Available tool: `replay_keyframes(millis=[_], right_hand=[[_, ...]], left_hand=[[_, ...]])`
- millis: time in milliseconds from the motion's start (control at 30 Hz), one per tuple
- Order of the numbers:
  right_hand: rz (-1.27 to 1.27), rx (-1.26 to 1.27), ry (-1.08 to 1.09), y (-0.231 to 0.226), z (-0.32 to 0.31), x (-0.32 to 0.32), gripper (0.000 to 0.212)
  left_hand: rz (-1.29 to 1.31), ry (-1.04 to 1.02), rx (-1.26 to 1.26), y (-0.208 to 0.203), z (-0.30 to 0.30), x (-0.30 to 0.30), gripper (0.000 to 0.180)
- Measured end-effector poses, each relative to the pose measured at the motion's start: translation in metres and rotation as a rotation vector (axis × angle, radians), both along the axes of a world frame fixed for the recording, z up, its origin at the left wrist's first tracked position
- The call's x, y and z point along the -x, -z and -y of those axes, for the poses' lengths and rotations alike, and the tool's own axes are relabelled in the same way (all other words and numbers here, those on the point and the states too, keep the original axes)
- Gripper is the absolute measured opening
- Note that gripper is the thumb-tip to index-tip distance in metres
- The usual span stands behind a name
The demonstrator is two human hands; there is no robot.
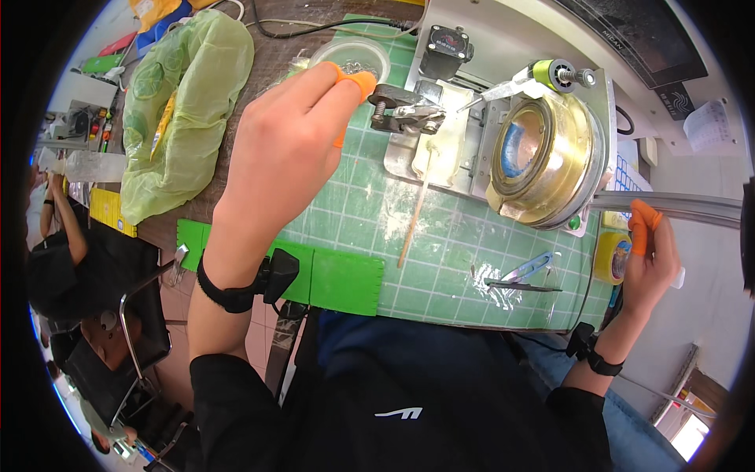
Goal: Manually assemble small components using specialized jigs, adhesive, and tape at a workbench.
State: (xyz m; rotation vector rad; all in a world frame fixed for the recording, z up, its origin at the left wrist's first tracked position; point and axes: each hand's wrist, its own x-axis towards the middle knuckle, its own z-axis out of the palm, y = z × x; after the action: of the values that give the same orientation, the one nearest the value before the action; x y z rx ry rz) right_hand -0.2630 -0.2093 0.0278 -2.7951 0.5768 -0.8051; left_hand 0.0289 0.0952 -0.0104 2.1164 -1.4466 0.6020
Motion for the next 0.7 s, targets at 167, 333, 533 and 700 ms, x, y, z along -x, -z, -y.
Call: replay_keyframes(millis=[167, 333, 533, 700], right_hand=[[-0.022, -0.014, 0.014, -0.002, -0.005, -0.003, 0.032], [-0.003, 0.005, 0.034, -0.002, 0.001, -0.005, 0.027], [0.012, -0.016, 0.035, 0.0, 0.003, -0.005, 0.024], [0.004, -0.019, 0.026, 0.0, 0.001, -0.005, 0.023]], left_hand=[[-0.042, -0.023, -0.017, 0.01, -0.01, -0.005, 0.021], [0.002, -0.034, 0.014, -0.002, -0.008, -0.005, 0.02], [0.019, -0.03, -0.041, -0.004, -0.009, -0.006, 0.021], [-0.077, 0.028, -0.032, 0.005, -0.007, -0.008, 0.021]])
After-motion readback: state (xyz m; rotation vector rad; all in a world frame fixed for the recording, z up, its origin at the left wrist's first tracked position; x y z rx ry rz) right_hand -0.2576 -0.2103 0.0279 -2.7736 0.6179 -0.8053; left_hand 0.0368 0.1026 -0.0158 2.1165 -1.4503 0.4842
